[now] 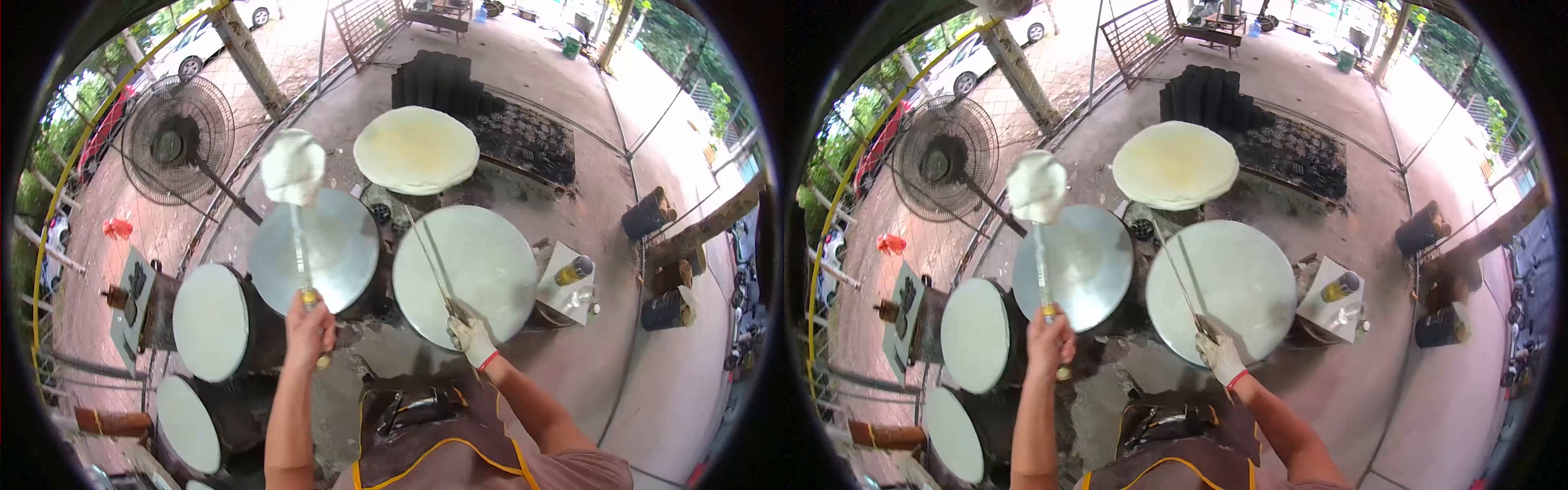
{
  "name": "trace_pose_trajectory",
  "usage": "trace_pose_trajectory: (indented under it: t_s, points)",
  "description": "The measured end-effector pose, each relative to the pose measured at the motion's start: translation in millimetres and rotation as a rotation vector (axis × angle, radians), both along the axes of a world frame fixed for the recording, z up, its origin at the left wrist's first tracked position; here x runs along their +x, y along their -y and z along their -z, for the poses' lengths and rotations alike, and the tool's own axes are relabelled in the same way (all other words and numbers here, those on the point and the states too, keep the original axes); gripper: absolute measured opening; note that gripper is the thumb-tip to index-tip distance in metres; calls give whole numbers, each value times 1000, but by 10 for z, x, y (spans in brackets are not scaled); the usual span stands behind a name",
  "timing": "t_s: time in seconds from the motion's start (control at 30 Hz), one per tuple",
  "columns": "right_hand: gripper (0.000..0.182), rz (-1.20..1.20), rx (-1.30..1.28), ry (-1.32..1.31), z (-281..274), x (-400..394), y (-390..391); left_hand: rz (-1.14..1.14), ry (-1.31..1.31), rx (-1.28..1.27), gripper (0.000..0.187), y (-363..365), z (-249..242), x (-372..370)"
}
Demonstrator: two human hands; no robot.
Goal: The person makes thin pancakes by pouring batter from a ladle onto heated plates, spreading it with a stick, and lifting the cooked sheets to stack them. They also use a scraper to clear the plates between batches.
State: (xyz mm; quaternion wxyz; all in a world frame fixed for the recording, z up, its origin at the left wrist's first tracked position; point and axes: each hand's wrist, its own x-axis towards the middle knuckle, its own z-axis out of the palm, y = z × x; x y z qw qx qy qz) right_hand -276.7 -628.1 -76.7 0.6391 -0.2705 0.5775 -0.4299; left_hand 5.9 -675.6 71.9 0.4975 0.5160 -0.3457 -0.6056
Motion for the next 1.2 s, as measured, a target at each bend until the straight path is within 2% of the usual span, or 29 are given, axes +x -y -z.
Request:
trace_pose_trajectory:
  t_s: [0.07,0.2,0.23,0.3,0.33,0.37,0.47,0.5,0.6,0.63,0.67,0.73,0.87,0.9,0.97,1.03,1.13,1.17,1.2]
  points:
    - [36,105,29,76,71,567,308,85,180,-19,11,472,424,279]
    - [36,282,-72,103,-47,1561,808,230,220,82,10,1044,1093,627]
    - [37,336,-43,146,53,1751,912,295,320,129,13,1128,1179,735]
    - [36,342,-198,-161,547,2044,1005,306,780,-129,18,1234,1704,979]
    - [36,352,-271,-329,496,2166,1077,298,1005,-267,21,1301,1682,1021]
    - [37,232,-252,-614,400,2180,1001,365,1013,-97,24,1351,1646,1093]
    - [39,-36,30,-994,468,2064,981,422,1231,-118,24,1533,1576,1331]
    - [37,-40,122,-1015,281,2092,1014,445,1280,-110,25,1595,1526,1414]
    - [38,91,59,-798,136,2331,1252,459,1390,-147,26,1755,1548,1655]
    - [38,157,0,-699,330,2411,1389,473,1433,-189,27,1763,1518,1722]
    - [38,137,23,-728,485,2405,1439,459,1437,-204,27,1781,1530,1775]
    - [37,96,74,-779,424,2420,1578,435,1448,-228,28,1803,1538,1871]
    - [40,284,51,-674,584,2482,1300,383,1443,-241,24,1792,1555,2043]
    - [37,226,56,-811,619,2597,1336,375,1441,-236,26,1800,1550,2060]
    - [34,137,91,-516,716,2744,1626,364,1438,-224,29,1783,1543,2093]
    - [30,172,133,-39,429,2721,1813,352,1496,-207,39,1776,1522,2135]
    - [39,319,-113,-378,366,2580,1669,376,1559,-168,55,1733,1339,2279]
    - [38,221,40,-742,439,2560,1575,380,1569,-148,61,1731,1295,2318]
    - [37,196,-28,-687,450,2662,1582,367,1574,-163,63,1713,1315,2372]
